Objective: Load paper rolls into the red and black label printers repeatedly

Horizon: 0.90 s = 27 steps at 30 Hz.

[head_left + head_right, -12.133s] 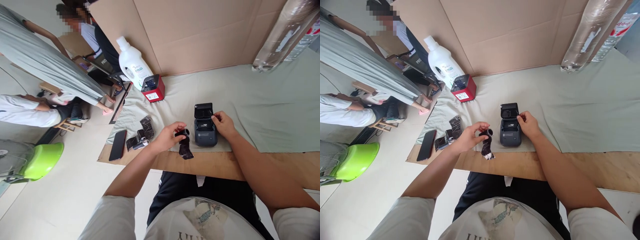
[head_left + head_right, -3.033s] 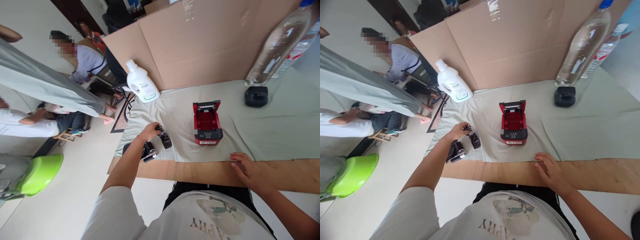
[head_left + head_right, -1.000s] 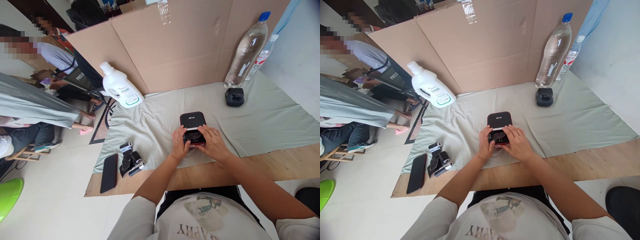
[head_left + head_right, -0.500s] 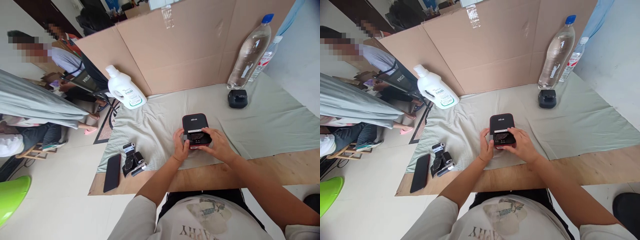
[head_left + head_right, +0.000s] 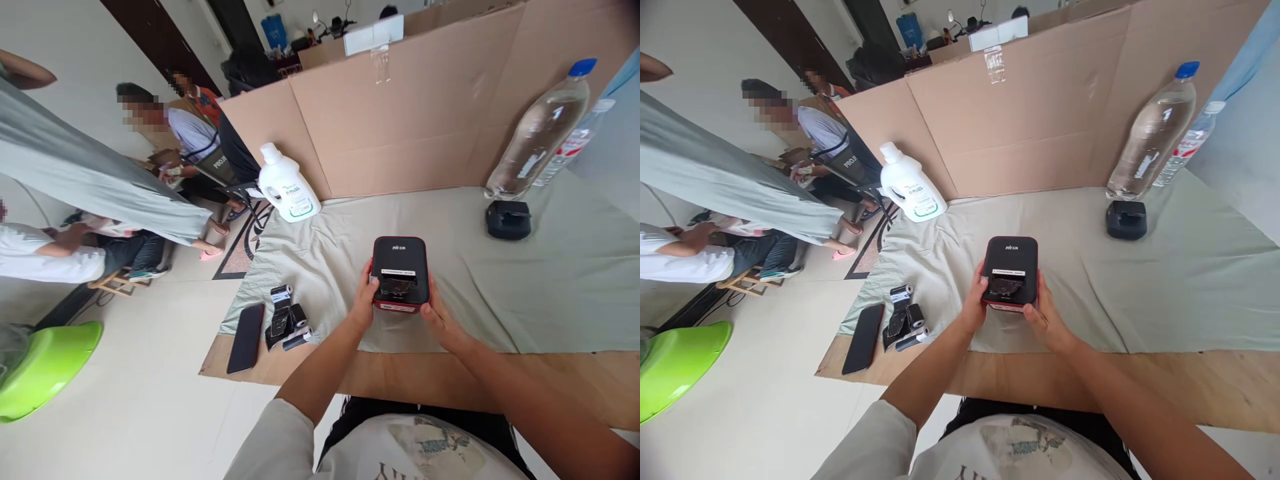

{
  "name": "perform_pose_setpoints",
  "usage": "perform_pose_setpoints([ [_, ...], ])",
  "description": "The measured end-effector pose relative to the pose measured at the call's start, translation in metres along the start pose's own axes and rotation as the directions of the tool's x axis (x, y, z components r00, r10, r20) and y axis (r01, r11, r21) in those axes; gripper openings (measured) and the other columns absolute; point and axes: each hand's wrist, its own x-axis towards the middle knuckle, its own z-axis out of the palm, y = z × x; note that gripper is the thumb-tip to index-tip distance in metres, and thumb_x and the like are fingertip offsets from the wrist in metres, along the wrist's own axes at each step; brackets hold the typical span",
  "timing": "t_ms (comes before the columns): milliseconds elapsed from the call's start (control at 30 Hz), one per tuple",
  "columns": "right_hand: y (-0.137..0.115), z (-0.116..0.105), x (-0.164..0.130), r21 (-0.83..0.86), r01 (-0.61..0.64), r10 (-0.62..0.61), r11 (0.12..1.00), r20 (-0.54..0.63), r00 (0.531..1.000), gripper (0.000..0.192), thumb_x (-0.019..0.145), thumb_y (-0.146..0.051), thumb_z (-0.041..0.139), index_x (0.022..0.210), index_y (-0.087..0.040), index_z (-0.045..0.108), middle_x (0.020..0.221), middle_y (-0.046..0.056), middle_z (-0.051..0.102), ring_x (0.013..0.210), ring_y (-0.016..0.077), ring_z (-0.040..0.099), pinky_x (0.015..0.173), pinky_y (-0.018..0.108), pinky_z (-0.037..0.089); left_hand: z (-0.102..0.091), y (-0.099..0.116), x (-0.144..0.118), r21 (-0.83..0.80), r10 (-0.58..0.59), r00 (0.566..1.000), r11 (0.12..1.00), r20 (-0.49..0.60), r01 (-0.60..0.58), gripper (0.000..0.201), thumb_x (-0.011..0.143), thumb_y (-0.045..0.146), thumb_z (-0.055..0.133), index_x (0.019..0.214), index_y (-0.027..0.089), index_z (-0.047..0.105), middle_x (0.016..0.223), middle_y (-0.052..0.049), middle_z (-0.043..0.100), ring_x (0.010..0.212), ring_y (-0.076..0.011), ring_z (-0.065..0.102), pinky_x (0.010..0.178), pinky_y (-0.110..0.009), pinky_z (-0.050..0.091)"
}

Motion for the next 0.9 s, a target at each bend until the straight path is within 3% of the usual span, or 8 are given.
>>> perform_pose_setpoints([
  [100, -0.004, 0.003, 0.019, -0.083, 0.09, -0.077, 0.992, 0.147, 0.986, 0.085, 0.097, -0.059, 0.041, 0.16, -0.028, -0.006, 0.167, 0.014, 0.014, 0.151, 0.0325, 0.025, 0.113, 0.058, 0.041, -0.026, 0.001, 0.026, -0.357, -0.19, 0.974, 0.924, -0.124, 0.135, 0.052, 0.087, 0.043, 0.054, 0.134, 0.02, 0.056, 0.132, -0.008, 0.066, 0.12, -0.0264, 0.064, 0.1, -0.042, 0.051],
  [200, 0.0, 0.005, 0.027, -0.223, 0.114, -0.039, 0.968, 0.316, 0.948, 0.078, 0.096, -0.055, 0.046, 0.16, -0.028, 0.01, 0.165, 0.014, 0.024, 0.149, 0.0316, 0.031, 0.109, 0.056, 0.046, -0.067, 0.0, 0.065, -0.506, -0.305, 0.923, 0.849, -0.234, 0.152, 0.04, 0.075, 0.036, 0.061, 0.109, 0.017, 0.069, 0.102, -0.007, 0.076, 0.097, -0.0261, 0.071, 0.088, -0.04, 0.053],
  [333, 0.027, 0.009, 0.003, -0.443, 0.184, 0.018, 0.877, 0.414, 0.91, 0.068, 0.095, -0.052, 0.051, 0.154, -0.023, 0.036, 0.157, 0.015, 0.04, 0.147, 0.0333, 0.036, 0.112, 0.057, 0.043, -0.134, 0.002, 0.126, -0.554, -0.34, 0.852, 0.829, -0.399, 0.072, 0.024, 0.07, 0.025, 0.062, 0.092, 0.016, 0.069, 0.076, -0.002, 0.073, 0.074, -0.0208, 0.068, 0.078, -0.034, 0.052],
  [500, 0.052, 0.017, -0.027, -0.554, 0.29, -0.054, 0.781, 0.403, 0.914, 0.06, 0.094, -0.052, 0.052, 0.149, -0.028, 0.044, 0.158, 0.009, 0.04, 0.148, 0.0314, 0.034, 0.116, 0.055, 0.036, -0.195, 0.003, 0.181, -0.503, -0.402, 0.709, 0.861, -0.579, 0.077, 0.015, 0.074, 0.019, 0.057, 0.088, 0.016, 0.064, 0.069, -0.001, 0.068, 0.064, -0.0176, 0.063, 0.073, -0.032, 0.052],
  [600, 0.051, 0.018, -0.029, -0.552, 0.305, -0.082, 0.776, 0.391, 0.917, 0.06, 0.095, -0.053, 0.05, 0.15, -0.03, 0.043, 0.158, 0.007, 0.04, 0.147, 0.0297, 0.036, 0.116, 0.053, 0.037, -0.212, -0.002, 0.196, -0.472, -0.417, 0.675, 0.874, -0.609, 0.114, 0.013, 0.076, 0.019, 0.055, 0.087, 0.017, 0.061, 0.065, 0.0, 0.065, 0.061, -0.0178, 0.061, 0.072, -0.033, 0.053],
  [767, 0.05, 0.017, -0.025, -0.563, 0.31, -0.083, 0.766, 0.392, 0.916, 0.06, 0.096, -0.052, 0.048, 0.151, -0.028, 0.042, 0.158, 0.007, 0.04, 0.147, 0.0291, 0.036, 0.116, 0.052, 0.036, -0.223, -0.011, 0.202, -0.375, -0.395, 0.633, 0.911, -0.666, 0.173, 0.012, 0.077, 0.021, 0.05, 0.085, 0.016, 0.058, 0.062, 0.0, 0.061, 0.061, -0.0183, 0.06, 0.069, -0.033, 0.054],
  [833, 0.049, 0.018, -0.024, -0.567, 0.302, -0.077, 0.767, 0.385, 0.92, 0.061, 0.095, -0.051, 0.05, 0.151, -0.028, 0.041, 0.158, 0.008, 0.039, 0.147, 0.0291, 0.036, 0.116, 0.052, 0.036, -0.225, -0.009, 0.201, -0.312, -0.361, 0.628, 0.93, -0.69, 0.192, 0.011, 0.077, 0.02, 0.049, 0.084, 0.016, 0.057, 0.065, -0.002, 0.061, 0.067, -0.0202, 0.063, 0.07, -0.034, 0.054],
  [900, 0.045, 0.019, -0.023, -0.572, 0.292, -0.061, 0.767, 0.388, 0.92, 0.062, 0.094, -0.049, 0.052, 0.151, -0.027, 0.042, 0.159, 0.009, 0.039, 0.147, 0.0298, 0.035, 0.117, 0.053, 0.035, -0.224, -0.003, 0.198, -0.225, -0.294, 0.651, 0.956, -0.7, 0.19, 0.012, 0.077, 0.018, 0.047, 0.086, 0.016, 0.056, 0.076, -0.005, 0.063, 0.083, -0.0236, 0.065, 0.077, -0.035, 0.053],
])
